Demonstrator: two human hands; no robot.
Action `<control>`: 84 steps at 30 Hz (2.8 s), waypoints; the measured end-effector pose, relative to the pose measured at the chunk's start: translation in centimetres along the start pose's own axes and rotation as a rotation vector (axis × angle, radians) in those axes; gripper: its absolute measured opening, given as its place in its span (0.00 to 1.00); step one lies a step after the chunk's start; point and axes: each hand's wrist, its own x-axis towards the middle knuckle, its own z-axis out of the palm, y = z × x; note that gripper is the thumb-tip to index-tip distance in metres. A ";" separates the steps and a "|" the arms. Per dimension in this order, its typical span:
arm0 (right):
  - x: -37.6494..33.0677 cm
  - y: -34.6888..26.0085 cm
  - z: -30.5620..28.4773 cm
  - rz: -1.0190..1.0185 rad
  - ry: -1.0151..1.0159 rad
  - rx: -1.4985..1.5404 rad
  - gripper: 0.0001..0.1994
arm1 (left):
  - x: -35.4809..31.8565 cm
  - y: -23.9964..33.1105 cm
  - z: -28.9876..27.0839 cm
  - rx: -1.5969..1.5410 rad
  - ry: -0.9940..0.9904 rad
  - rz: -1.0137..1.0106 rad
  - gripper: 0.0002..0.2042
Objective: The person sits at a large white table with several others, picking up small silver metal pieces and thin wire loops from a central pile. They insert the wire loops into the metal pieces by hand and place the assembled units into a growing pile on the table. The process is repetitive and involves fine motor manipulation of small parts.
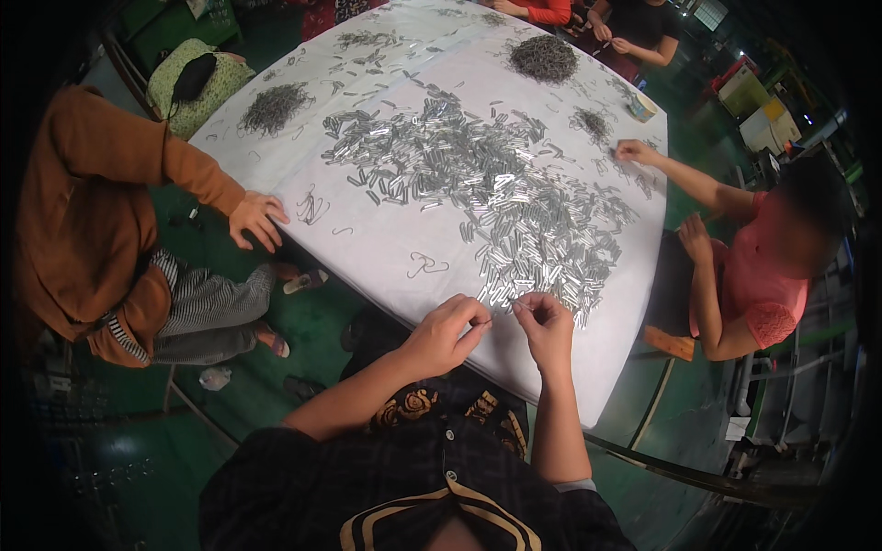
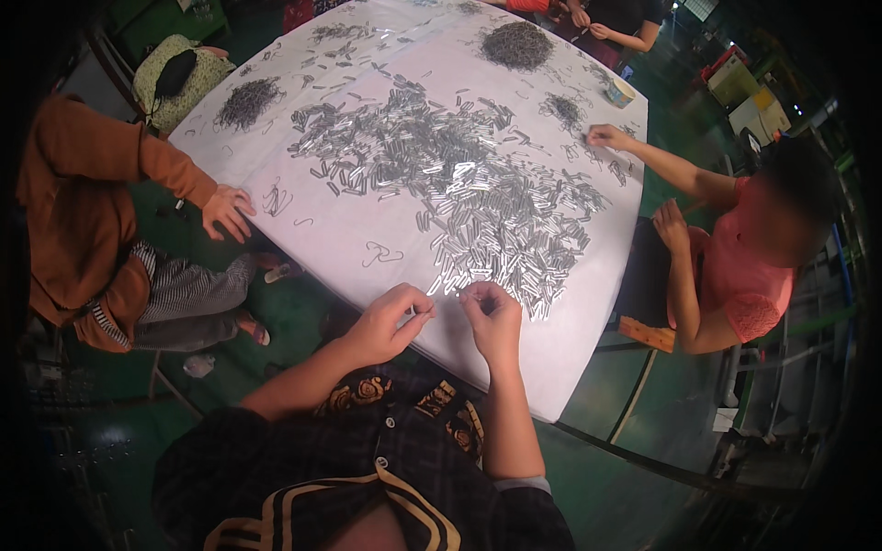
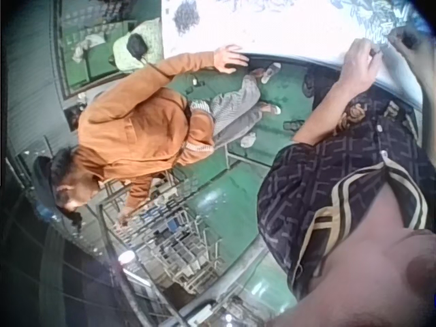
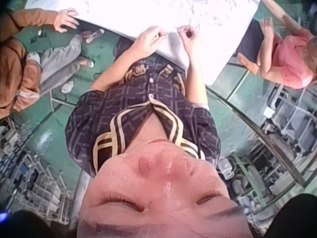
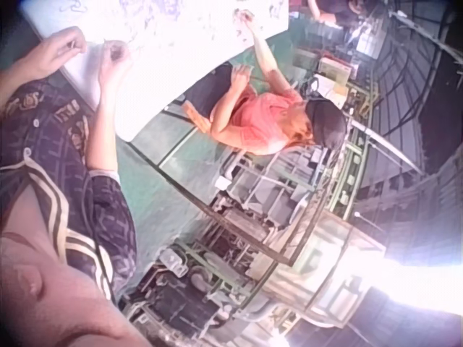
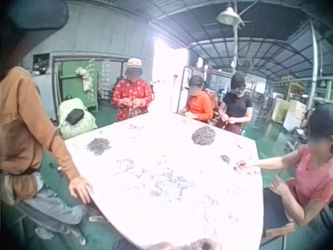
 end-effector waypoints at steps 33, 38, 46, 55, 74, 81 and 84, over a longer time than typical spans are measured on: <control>-3.3 -5.0 0.4 -0.285 0.204 -0.370 0.04 | 3.8 -9.9 -7.1 1.086 -0.210 0.056 0.03; -3.5 -5.3 0.8 -0.331 0.167 -0.481 0.05 | 4.6 -9.6 -6.5 1.162 -0.299 0.042 0.02; -3.9 -5.5 1.3 -0.290 0.131 -0.392 0.05 | 5.4 -9.9 -7.1 0.838 0.089 -0.200 0.01; -3.5 -6.0 2.2 -0.230 0.017 -0.378 0.06 | 2.1 -0.4 -5.3 -0.313 -0.027 -0.402 0.02; -3.4 -6.5 2.1 -0.224 -0.019 -0.320 0.07 | 2.1 1.5 -2.7 -0.390 -0.112 -0.279 0.04; -3.3 -6.5 2.0 -0.204 -0.044 -0.286 0.07 | 2.2 1.5 -2.6 -0.349 -0.110 -0.278 0.05; -3.3 -6.8 1.8 -0.203 -0.072 -0.319 0.07 | 2.2 1.6 -2.4 -0.300 -0.097 -0.278 0.04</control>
